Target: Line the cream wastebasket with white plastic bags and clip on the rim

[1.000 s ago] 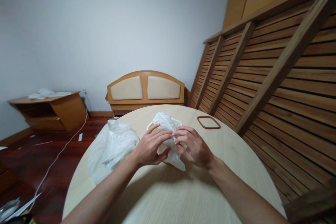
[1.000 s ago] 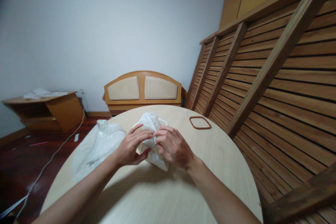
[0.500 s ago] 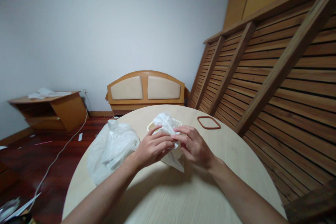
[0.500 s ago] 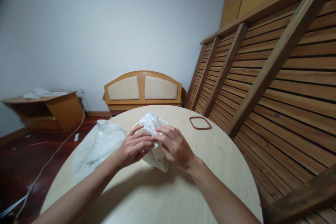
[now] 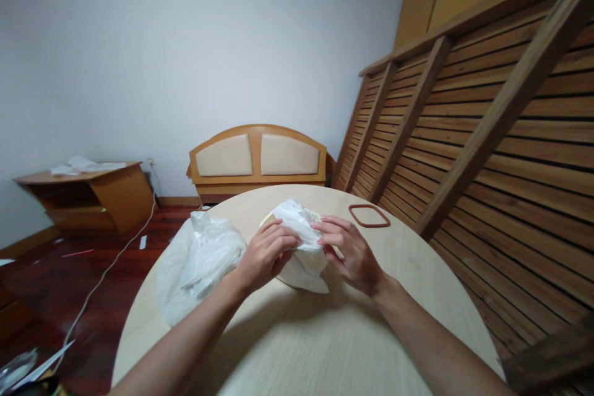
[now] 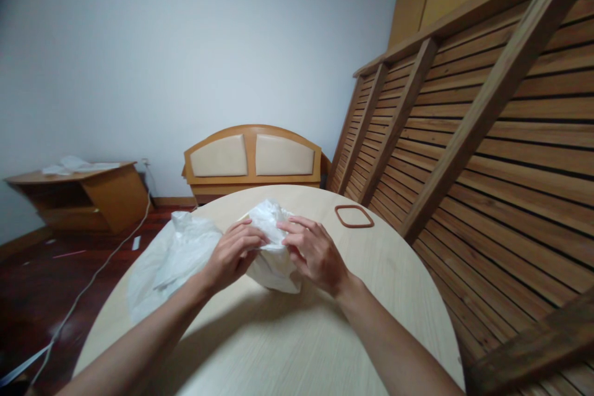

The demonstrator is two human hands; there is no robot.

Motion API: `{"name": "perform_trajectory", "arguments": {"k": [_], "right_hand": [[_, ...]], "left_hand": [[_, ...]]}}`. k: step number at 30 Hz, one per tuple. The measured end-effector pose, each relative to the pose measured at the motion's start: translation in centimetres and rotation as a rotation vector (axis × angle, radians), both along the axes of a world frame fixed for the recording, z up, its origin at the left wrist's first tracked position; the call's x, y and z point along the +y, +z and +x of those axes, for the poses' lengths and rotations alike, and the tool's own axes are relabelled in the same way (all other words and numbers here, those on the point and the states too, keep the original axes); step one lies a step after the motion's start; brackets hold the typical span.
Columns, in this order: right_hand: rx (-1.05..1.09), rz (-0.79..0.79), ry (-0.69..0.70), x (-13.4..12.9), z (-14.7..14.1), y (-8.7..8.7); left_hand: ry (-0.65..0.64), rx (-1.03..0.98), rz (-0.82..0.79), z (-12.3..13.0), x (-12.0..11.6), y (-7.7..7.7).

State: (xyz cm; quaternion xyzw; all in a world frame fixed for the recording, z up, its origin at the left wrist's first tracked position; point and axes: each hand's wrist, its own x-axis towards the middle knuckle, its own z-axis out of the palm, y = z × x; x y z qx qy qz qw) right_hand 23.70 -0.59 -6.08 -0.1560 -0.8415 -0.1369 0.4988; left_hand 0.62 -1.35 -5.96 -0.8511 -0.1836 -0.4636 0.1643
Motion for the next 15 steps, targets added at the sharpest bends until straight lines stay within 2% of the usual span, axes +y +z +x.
{"name": "perform_trajectory", "arguments": {"k": [4,10,15], "right_hand": [[-0.051,0.032,0.056,-0.2,0.0,0.0],[-0.032,0.025,-0.011,0.5,0.5,-0.1],[-0.058,0.04,-0.069,0.9,1.2,0.0]], "left_hand": [[0.034,-0.048,-0.012,-0.3,0.6,-0.3],[0.032,-0.045,-0.159,-0.4,0.9,-0.4],[0.071,-0.019,-0.148,-0.7,1.2,-0.6]]}}
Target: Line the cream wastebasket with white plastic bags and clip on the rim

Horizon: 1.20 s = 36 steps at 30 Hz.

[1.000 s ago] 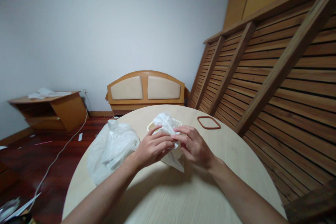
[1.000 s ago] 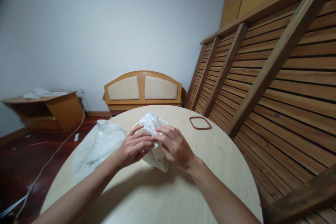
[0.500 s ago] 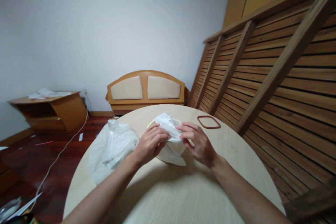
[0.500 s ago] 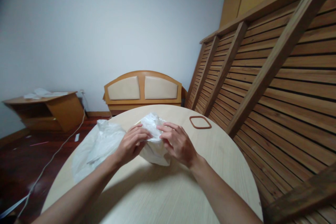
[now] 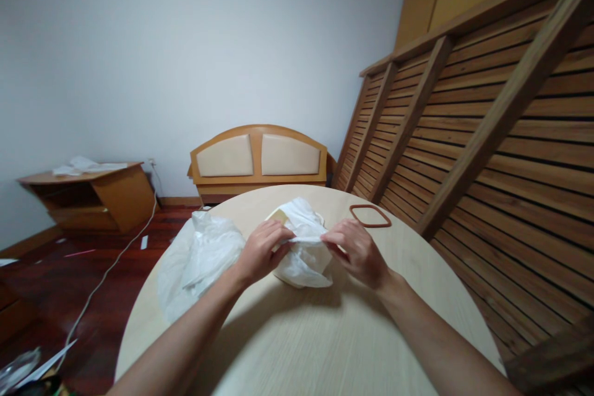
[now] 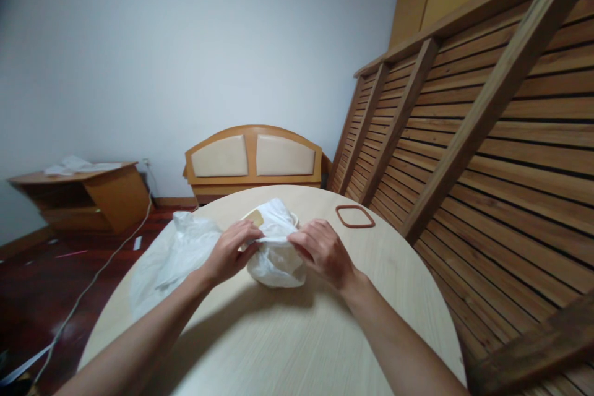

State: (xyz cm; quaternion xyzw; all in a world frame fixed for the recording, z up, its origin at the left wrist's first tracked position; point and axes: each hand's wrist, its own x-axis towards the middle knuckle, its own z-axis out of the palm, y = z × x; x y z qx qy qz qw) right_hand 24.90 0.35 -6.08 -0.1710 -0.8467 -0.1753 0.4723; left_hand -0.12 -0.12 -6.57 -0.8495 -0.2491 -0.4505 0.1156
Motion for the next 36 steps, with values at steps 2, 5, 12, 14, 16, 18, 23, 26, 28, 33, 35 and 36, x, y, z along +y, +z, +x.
{"name": "perform_trajectory", "arguments": {"k": [2,5,12,14,16,18,23,26,28,33,35,36], "right_hand": [[-0.019,0.021,-0.034,0.1,0.2,0.0],[-0.029,0.058,-0.038,0.3,0.4,-0.1],[-0.034,0.016,0.058,0.5,0.7,-0.1],[-0.02,0.029,0.026,0.5,0.8,-0.2],[-0.004,0.043,0.0,0.5,1.0,-0.2],[-0.004,0.04,-0.008,0.5,1.1,-0.2],[-0.106,0.006,-0.048,1.0,1.7,-0.3],[-0.151,-0.012,-0.083,1.8,2.4,-0.5],[-0.146,-0.033,-0.111,2.3,2.9,-0.8],[-0.1,-0.056,-0.084,3.1,3.7,-1.0],[-0.09,-0.052,-0.091,3.2,3.9,-1.0],[-0.084,-0.042,-0.113,3.2,3.9,-1.0]], "left_hand": [[0.011,0.01,0.003,-0.2,0.2,-0.1],[0.013,0.016,0.0,-0.3,0.2,-0.2],[-0.045,0.024,-0.011,-0.6,0.2,0.2],[-0.079,0.052,-0.017,-0.8,0.2,0.3],[-0.093,0.07,-0.021,-0.9,0.3,0.2],[-0.089,0.065,-0.027,-1.0,0.4,0.1],[-0.063,0.07,-0.046,-1.2,0.6,-0.1],[-0.039,0.066,-0.042,-1.3,0.8,-0.3],[-0.013,0.058,-0.038,-1.4,0.9,-0.4],[0.019,0.037,-0.055,-1.7,1.2,-0.6],[0.013,0.029,-0.07,-1.9,1.3,-0.6],[0.009,0.025,-0.077,-1.9,1.4,-0.6]]}}
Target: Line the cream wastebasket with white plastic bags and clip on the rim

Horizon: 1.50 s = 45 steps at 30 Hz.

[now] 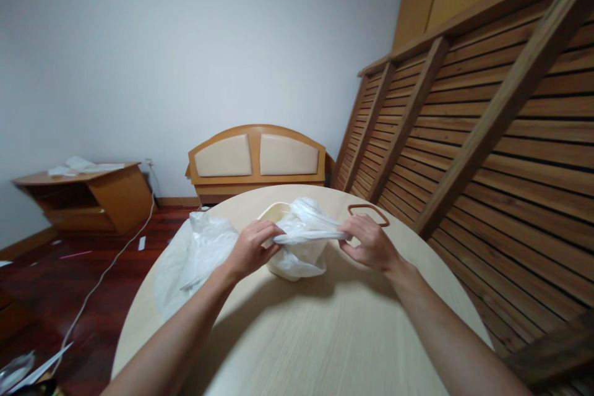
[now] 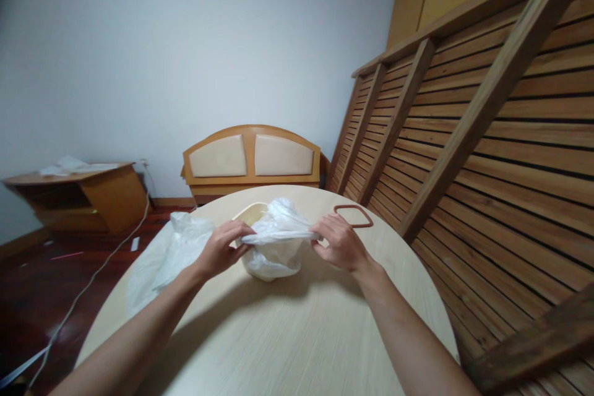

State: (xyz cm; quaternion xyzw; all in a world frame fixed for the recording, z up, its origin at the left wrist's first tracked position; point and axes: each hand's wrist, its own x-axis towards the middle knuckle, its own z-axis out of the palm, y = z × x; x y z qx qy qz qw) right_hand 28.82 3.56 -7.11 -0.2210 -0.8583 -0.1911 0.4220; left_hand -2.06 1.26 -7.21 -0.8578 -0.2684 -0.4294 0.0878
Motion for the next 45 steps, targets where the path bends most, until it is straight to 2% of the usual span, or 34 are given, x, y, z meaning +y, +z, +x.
{"name": "perform_trajectory", "arguments": {"k": [3,7,11,14,19,22,25,31,36,41,45], "right_hand": [[0.021,0.044,-0.091,0.1,0.2,0.0],[0.086,0.028,-0.14,0.4,0.4,-0.2],[0.236,-0.043,-0.156,0.9,0.4,-0.6],[0.407,-0.162,-0.158,1.0,0.3,-0.8],[0.711,-0.37,-0.026,1.3,0.2,-0.9],[0.81,-0.446,0.068,1.9,0.3,-1.4],[0.853,-0.524,0.093,2.6,0.7,-2.1],[0.827,-0.604,0.105,3.2,1.5,-2.7],[0.659,-0.627,0.069,3.2,1.8,-3.1],[0.434,-0.563,0.012,2.0,1.1,-2.5],[0.276,-0.43,0.001,0.5,0.1,-1.7]], "left_hand": [[-0.011,-0.006,-0.014,-0.2,0.1,0.0],[-0.017,-0.006,-0.013,-0.2,0.1,0.0],[-0.013,-0.002,-0.02,-0.1,0.0,0.2],[-0.019,0.005,-0.035,-0.1,-0.1,0.3],[-0.01,0.013,-0.04,0.0,-0.1,0.4],[0.0,0.017,-0.036,0.0,0.0,0.3],[0.016,0.012,-0.037,-0.1,0.0,0.3],[0.065,-0.024,-0.074,-0.8,0.1,0.3],[0.096,-0.156,-0.175,-1.0,0.1,0.4],[0.097,-0.417,-0.303,-0.6,0.2,0.7],[0.089,-0.593,-0.318,-0.3,0.3,0.9]]}}
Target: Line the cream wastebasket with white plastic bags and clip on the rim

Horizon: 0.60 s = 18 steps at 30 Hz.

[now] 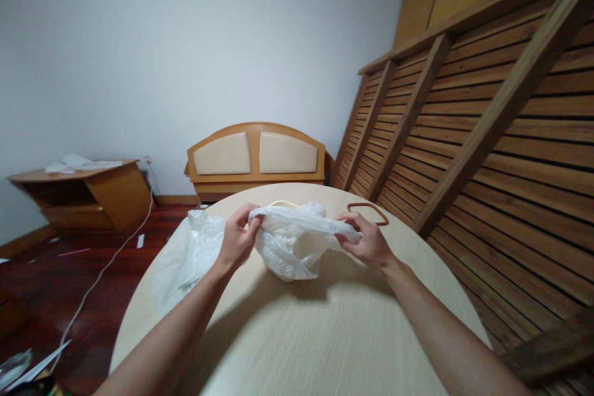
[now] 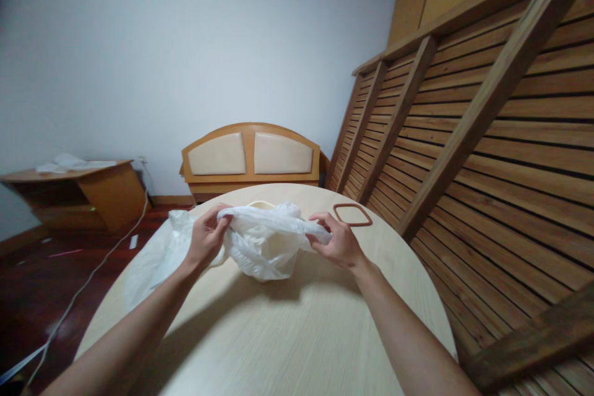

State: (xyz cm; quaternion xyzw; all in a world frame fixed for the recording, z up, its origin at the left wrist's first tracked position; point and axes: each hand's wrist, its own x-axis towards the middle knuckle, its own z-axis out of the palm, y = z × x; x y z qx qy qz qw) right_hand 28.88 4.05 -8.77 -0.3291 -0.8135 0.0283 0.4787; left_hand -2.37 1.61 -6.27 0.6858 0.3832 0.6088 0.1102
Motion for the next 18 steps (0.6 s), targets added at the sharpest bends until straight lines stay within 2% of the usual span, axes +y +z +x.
{"name": "perform_trajectory", "arguments": {"k": [5,7,11,18], "right_hand": [[-0.116,0.265,0.095,-1.7,-1.7,0.8],[-0.134,0.324,0.124,-2.4,-2.5,1.1],[-0.155,0.379,0.047,-3.4,-4.0,1.6],[-0.23,0.336,0.052,-4.4,-5.8,1.4]], "left_hand": [[0.159,-0.149,-0.036,0.3,-0.1,0.6],[0.142,-0.214,-0.067,0.4,0.0,0.8],[0.084,-0.377,-0.152,0.4,0.3,0.7],[-0.046,-0.53,-0.173,0.4,0.4,0.7]]}}
